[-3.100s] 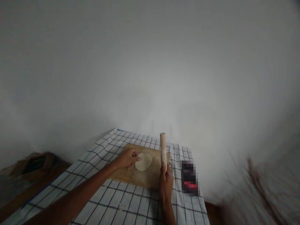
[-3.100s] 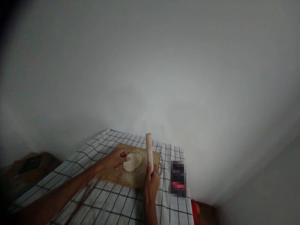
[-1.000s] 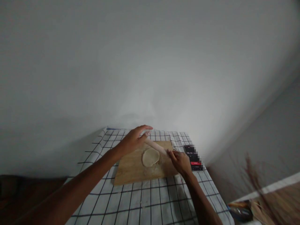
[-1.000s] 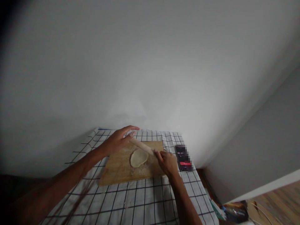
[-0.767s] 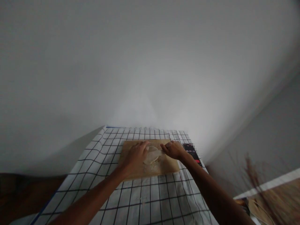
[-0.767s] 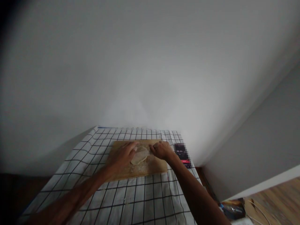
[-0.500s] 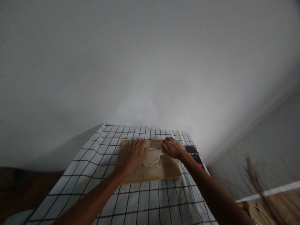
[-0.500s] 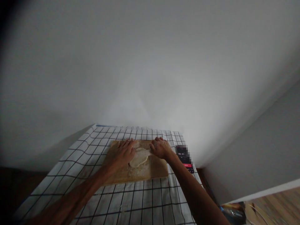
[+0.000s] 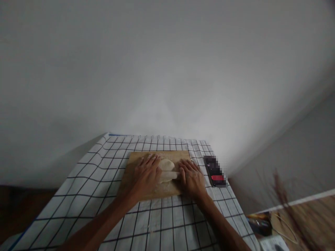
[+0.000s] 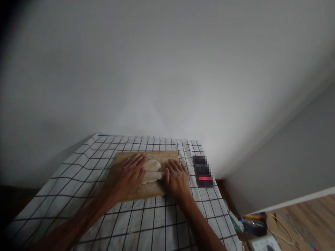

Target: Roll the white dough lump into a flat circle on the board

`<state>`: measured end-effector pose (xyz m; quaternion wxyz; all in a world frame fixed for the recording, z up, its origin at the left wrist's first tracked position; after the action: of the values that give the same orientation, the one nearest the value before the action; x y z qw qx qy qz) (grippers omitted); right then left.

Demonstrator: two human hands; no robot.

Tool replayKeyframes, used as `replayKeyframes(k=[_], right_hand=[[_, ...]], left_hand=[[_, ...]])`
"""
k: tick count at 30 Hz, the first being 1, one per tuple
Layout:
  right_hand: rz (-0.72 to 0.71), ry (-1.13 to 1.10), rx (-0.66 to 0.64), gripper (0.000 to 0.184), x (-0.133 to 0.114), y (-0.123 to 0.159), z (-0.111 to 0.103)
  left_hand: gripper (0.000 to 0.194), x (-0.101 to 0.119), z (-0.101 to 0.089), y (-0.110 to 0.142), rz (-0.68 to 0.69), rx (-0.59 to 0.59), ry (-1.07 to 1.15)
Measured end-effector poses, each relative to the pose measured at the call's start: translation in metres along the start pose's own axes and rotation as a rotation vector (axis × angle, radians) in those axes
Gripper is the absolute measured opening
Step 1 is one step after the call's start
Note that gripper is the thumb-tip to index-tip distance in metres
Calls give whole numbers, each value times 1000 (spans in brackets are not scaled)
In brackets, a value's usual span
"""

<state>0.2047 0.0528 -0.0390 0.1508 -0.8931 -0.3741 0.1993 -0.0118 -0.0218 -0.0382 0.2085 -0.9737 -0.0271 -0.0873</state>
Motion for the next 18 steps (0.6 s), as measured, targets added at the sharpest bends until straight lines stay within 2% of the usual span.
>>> replayKeyframes(k=[5,8,12,18], right_hand=[[13,-5,34,39,-13,27,2],[0,-2,28,41,-11,27,3],[-24,12,-30,41,0,1,1],[-68,73,-218,43,25,-67,6]], left_hand=[[53,-8,7,21,94,-3,3],[54,-8,8,26,116,0,0],[52,-4,5,17,22,-14,-30],[45,-7,5,-16,-79,-2,-63]])
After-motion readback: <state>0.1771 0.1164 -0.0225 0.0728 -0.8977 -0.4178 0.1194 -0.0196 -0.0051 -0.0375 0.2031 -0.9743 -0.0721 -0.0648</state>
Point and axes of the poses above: each hand's wrist, its own y-axis away from the middle knuckle, its own z-axis out of the palm, x = y × z, the point moved 1 cm from there along -y, towards the middle knuckle, and after that the axes turned 1 degree about -z, right-handed, at the moved point
